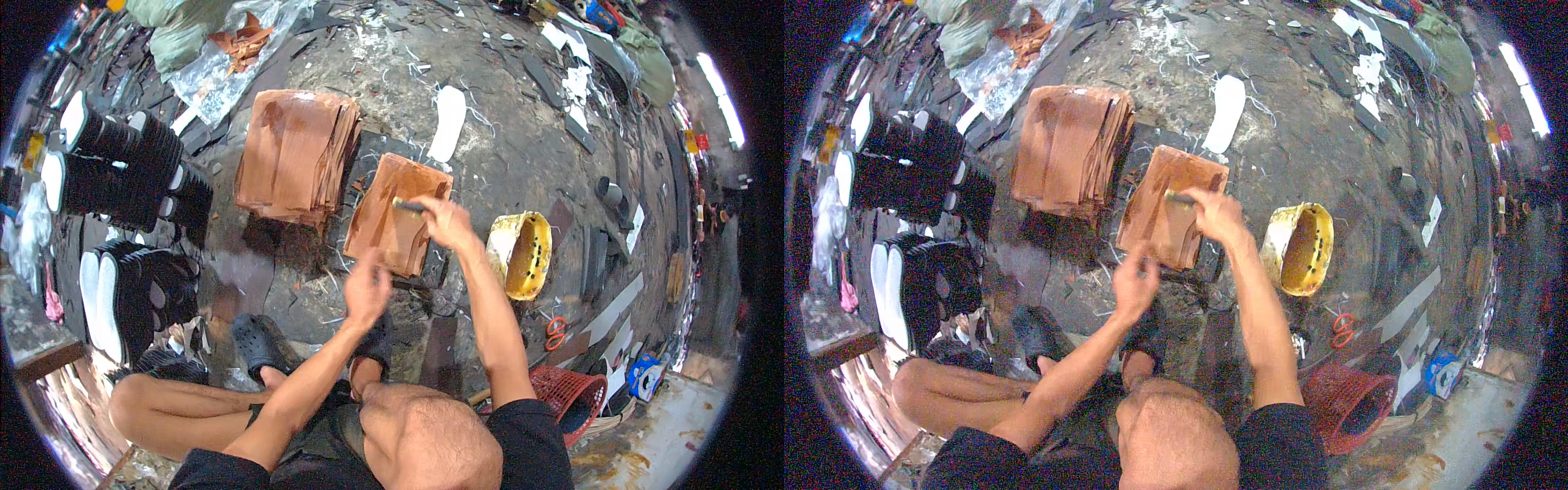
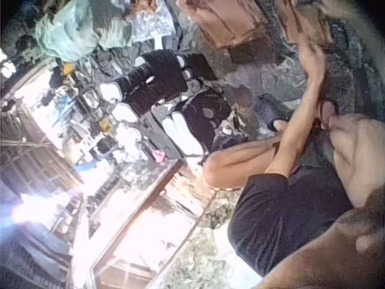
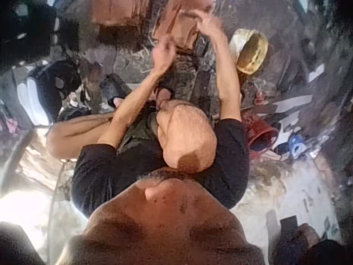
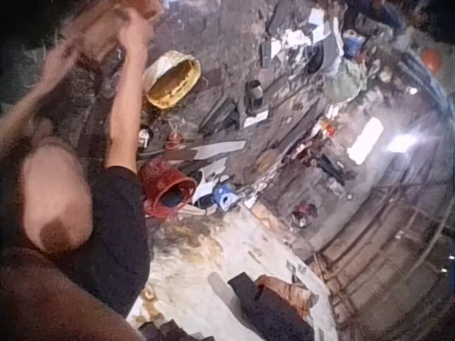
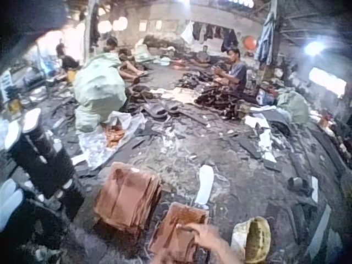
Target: The person sits on the floor and applies a yellowish substance from a yellow container onto rectangular brown leather pieces using a brush. The person repeatedly dips the brush into the container and spreads the substance across the surface of each piece, then stacks the treated pieces. The person also handles a red basket and a knife.
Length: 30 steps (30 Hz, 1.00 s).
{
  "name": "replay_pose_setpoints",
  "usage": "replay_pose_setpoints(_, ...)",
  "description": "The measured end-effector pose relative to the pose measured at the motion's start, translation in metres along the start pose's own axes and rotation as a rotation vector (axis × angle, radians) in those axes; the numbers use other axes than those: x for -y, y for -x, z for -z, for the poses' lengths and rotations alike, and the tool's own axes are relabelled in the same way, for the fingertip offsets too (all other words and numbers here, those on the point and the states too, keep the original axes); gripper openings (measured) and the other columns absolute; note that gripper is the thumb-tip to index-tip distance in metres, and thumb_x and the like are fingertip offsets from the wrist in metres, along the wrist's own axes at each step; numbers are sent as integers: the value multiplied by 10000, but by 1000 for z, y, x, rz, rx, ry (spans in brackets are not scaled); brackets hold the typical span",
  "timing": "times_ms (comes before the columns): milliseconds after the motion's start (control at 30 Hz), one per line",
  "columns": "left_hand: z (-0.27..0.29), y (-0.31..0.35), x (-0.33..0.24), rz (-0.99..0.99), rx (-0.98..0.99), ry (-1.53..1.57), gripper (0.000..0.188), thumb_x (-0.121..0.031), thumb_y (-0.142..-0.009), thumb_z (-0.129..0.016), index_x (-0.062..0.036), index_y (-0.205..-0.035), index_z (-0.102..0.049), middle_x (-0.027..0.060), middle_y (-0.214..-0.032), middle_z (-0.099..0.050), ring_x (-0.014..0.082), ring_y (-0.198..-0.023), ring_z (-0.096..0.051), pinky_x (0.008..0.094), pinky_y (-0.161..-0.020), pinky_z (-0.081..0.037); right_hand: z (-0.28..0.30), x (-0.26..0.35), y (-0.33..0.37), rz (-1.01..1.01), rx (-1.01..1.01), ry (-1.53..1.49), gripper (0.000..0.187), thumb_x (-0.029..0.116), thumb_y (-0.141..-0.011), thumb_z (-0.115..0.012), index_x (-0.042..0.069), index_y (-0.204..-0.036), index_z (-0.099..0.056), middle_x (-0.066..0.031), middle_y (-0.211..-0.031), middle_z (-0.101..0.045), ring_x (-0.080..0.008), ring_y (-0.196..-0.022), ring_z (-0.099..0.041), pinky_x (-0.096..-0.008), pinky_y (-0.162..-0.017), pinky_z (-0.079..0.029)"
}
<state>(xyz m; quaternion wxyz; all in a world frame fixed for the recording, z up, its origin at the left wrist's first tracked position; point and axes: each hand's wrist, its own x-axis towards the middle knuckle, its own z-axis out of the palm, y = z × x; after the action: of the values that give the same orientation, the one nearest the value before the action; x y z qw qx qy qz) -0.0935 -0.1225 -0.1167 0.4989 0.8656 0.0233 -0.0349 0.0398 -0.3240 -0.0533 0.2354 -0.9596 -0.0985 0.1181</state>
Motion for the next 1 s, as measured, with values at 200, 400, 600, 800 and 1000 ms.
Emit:
replay_pose_setpoints(200,35,-23,11,258,-134,-108,533,-150,-836,-620,0,-1343,-553,222,-1143,-548,376,-1105,-543,433,-984,-437,-56,57,84,203,-94,113,364,96,-847,-542,256,-1146,-675,-74,-1021,-714,-289,-878,-694,-434,-671,-581)
replay_pose_setpoints(400,38,-35,-12,376,-182,-80,414,-194,-756,-687,15,-1109,-640,215,-1123,-583,376,-1113,-542,449,-1002,-423,-64,56,124,293,-93,149,407,80,-819,-562,258,-1171,-664,-35,-1105,-685,-237,-942,-675,-399,-714,-585)
replay_pose_setpoints(600,23,-52,-50,222,-311,428,286,-7,-716,-713,-30,-950,-550,63,-814,-662,129,-720,-620,279,-668,-513,-60,63,147,332,-146,105,507,49,-755,-611,279,-1204,-655,-7,-1119,-681,-219,-984,-667,-376,-778,-578)
replay_pose_setpoints(800,145,-95,-120,95,-467,965,368,107,-735,-686,-68,-1008,-511,13,-859,-619,81,-713,-570,249,-604,-468,1,73,188,169,-214,-148,550,-16,-683,-615,184,-1193,-668,-48,-1159,-689,-253,-1033,-669,-379,-852,-566)
replay_pose_setpoints(1000,216,-138,-20,350,-713,747,519,73,-741,-732,-25,-1196,-502,66,-926,-667,140,-695,-616,269,-616,-499,34,96,177,176,-434,-254,537,-92,-652,-579,89,-1149,-675,-113,-1146,-697,-305,-1026,-675,-394,-899,-545)
